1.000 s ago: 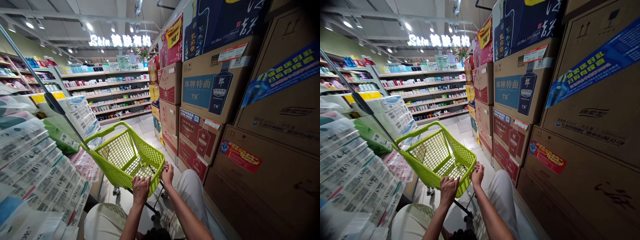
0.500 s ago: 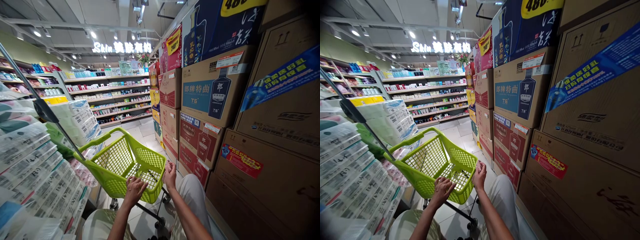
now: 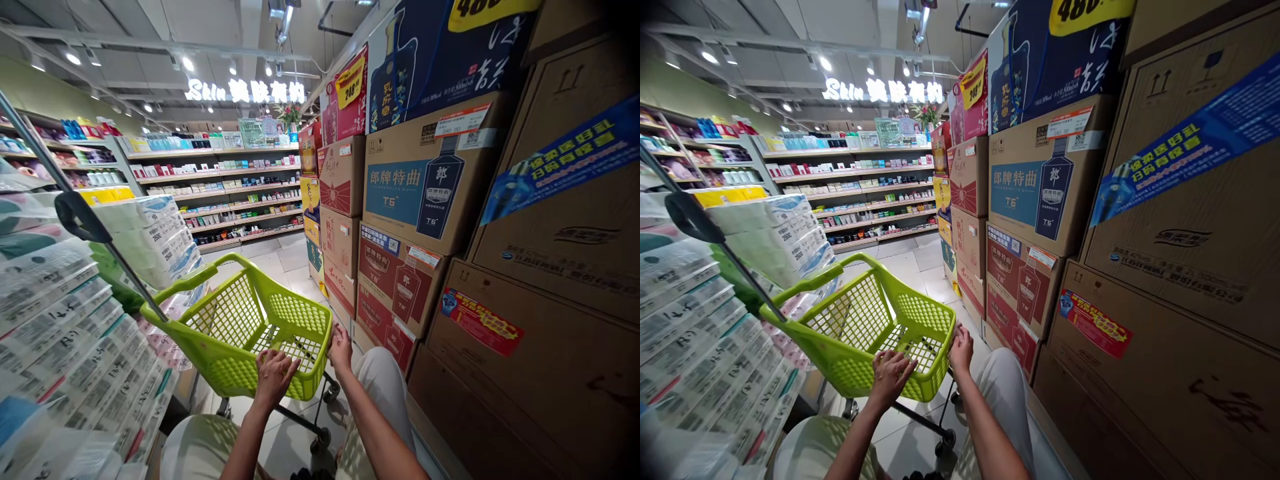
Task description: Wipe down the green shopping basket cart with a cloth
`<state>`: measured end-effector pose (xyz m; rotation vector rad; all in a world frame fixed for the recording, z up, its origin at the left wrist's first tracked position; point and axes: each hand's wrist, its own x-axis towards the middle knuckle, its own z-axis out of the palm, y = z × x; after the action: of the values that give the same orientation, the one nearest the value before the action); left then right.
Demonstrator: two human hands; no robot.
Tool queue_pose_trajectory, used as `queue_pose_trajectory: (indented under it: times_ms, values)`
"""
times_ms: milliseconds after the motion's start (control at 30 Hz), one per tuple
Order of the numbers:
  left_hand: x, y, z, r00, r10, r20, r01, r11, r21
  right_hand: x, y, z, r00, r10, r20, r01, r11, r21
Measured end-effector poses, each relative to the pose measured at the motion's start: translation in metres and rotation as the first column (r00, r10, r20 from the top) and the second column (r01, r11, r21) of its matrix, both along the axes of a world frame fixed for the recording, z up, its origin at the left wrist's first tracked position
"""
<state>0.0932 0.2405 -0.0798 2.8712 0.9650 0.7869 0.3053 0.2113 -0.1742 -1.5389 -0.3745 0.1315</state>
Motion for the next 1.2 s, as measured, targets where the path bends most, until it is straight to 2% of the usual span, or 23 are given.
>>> queue_pose_trajectory:
  times_ms: [67, 100, 167, 267, 333, 433, 500, 633, 700, 800, 867, 1033, 1200]
  values:
    - [0.002, 0.0, -0.001, 1.0, 0.0, 0.002, 0.0, 1.0, 0.006, 0.001, 0.001, -0.005, 0.995, 0.013, -0.096, -0.02, 0.997, -0.071]
    - [0.002, 0.0, -0.002, 1.0, -0.002, 0.005, 0.002, 1.0, 0.012, 0.002, 0.002, -0.004, 0.993, 0.027, -0.115, -0.035, 0.997, -0.07]
    - [0.003, 0.001, -0.003, 1.0, -0.009, 0.012, 0.009, 1.0, 0.024, 0.0, 0.005, -0.002, 0.997, 0.035, -0.064, -0.035, 0.999, -0.006]
    - [0.005, 0.001, -0.004, 1.0, 0.0, 0.022, -0.001, 0.999, 0.035, -0.007, 0.005, -0.001, 0.999, -0.042, 0.012, 0.041, 0.998, 0.056]
    - [0.006, 0.0, -0.005, 1.0, 0.012, 0.019, -0.012, 0.999, 0.034, -0.011, 0.002, -0.008, 0.998, -0.051, -0.044, 0.05, 0.999, -0.02]
    - [0.005, 0.001, -0.006, 1.0, 0.011, 0.003, -0.011, 0.999, 0.03, -0.01, -0.001, -0.016, 0.982, -0.005, -0.188, -0.026, 0.986, -0.164]
    - [0.005, 0.002, -0.007, 1.0, 0.005, 0.005, -0.005, 0.999, 0.035, -0.008, 0.0, -0.013, 0.986, 0.015, -0.168, -0.037, 0.991, -0.129]
    - [0.008, 0.003, -0.006, 1.0, 0.014, 0.022, -0.015, 0.999, 0.048, -0.006, 0.001, -0.007, 1.0, -0.002, 0.029, 0.001, 0.999, 0.038]
    - [0.012, 0.002, -0.005, 0.999, 0.033, 0.027, -0.035, 0.998, 0.05, -0.007, -0.002, -0.014, 1.0, 0.016, 0.002, -0.016, 1.0, 0.014]
    - [0.016, 0.002, -0.005, 0.998, 0.047, 0.027, -0.049, 0.998, 0.047, -0.008, -0.007, -0.026, 0.989, 0.067, -0.13, -0.076, 0.995, -0.069]
    - [0.018, 0.002, -0.005, 0.998, 0.05, 0.022, -0.051, 0.998, 0.034, -0.007, -0.008, -0.023, 0.986, 0.097, -0.138, -0.106, 0.993, -0.06]
    - [0.023, 0.002, -0.005, 0.997, 0.074, 0.001, -0.074, 0.997, 0.011, -0.008, -0.008, 0.001, 0.996, 0.064, 0.057, -0.066, 0.997, 0.032]
    - [0.028, 0.0, -0.007, 0.992, 0.122, 0.012, -0.123, 0.992, 0.027, -0.014, -0.016, -0.01, 0.985, 0.111, -0.132, -0.12, 0.991, -0.062]
